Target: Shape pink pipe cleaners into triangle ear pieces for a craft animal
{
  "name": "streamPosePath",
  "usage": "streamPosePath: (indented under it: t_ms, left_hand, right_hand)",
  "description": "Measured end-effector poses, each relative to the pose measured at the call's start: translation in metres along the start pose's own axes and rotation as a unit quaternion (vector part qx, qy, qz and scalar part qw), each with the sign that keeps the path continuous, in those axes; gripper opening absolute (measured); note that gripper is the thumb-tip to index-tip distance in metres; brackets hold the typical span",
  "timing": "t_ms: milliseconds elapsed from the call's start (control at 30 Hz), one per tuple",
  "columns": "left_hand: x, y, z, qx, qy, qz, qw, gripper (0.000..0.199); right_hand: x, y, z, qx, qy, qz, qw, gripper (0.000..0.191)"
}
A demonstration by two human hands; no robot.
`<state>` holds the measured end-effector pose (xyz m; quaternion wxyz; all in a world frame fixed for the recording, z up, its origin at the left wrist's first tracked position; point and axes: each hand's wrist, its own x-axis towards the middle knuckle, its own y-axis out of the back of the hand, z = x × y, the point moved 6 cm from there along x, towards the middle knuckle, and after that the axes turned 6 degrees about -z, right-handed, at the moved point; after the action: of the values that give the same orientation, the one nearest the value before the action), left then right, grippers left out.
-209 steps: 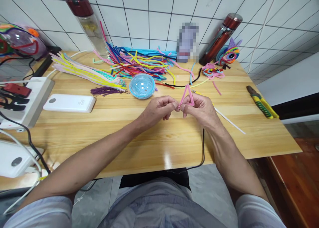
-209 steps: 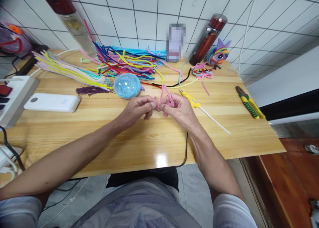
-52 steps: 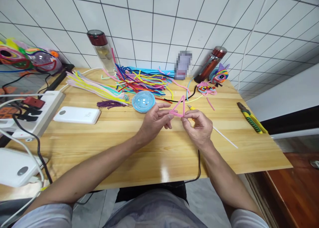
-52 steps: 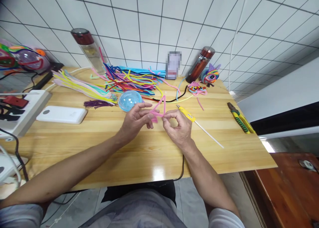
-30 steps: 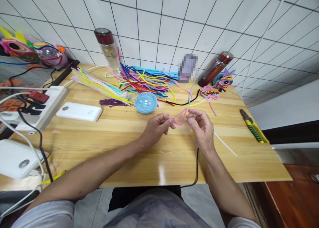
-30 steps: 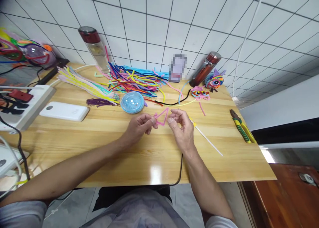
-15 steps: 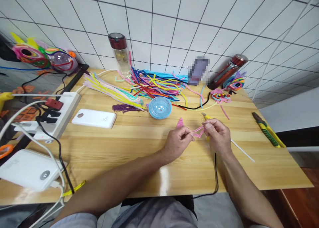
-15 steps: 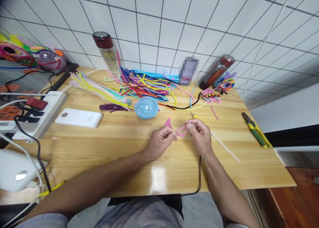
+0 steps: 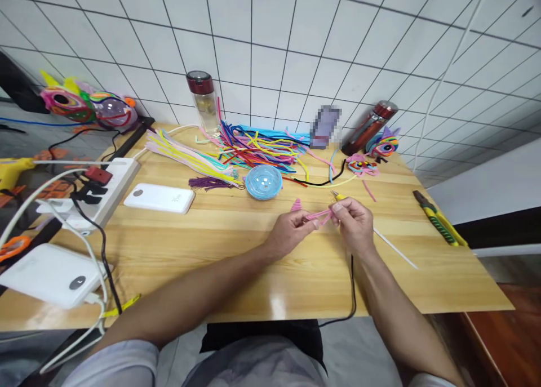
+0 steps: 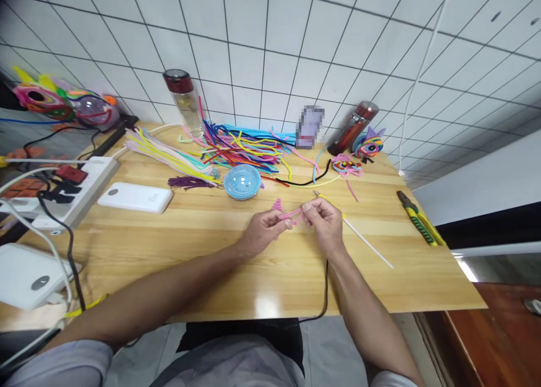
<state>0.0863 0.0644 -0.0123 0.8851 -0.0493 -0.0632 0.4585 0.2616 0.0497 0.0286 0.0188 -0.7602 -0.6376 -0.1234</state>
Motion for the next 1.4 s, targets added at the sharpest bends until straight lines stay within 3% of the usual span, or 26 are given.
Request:
streamPosePath:
  t_ms: [300,667,967,1100,1400]
  left_hand:
    - [-0.002,0.0,0.007,0.003,0.007,-0.008,1.0,0.045]
    - [-0.004,0.005,0.009,0.013,-0.006,0.007,1.0,0.038]
    - [-0.004,0.011,0.014,0.035,-0.055,0.081,0.995,0.035]
    - [-0.003,0.015,0.019,0.02,-0.07,0.108,0.991,0.043]
    - [-0.006,0.015,0.025,0.102,-0.069,0.086,0.989,0.043]
  right_hand:
    - [0.0,-0.014,-0.021,0.008,0.002,0.004,1.0,0.039]
    - [0.002,-0.018,-0.013,0.046,-0.03,-0.009,0.998,0.036]
    - [0.002,-0.013,-0.008,0.04,0.006,0.004,0.999,0.038]
    - [0.0,-0.012,-0.012,0.054,0.028,0.012,0.998,0.038]
    - [0.003,-0.01,-0.016,0.03,0.018,0.018,0.999,0.038]
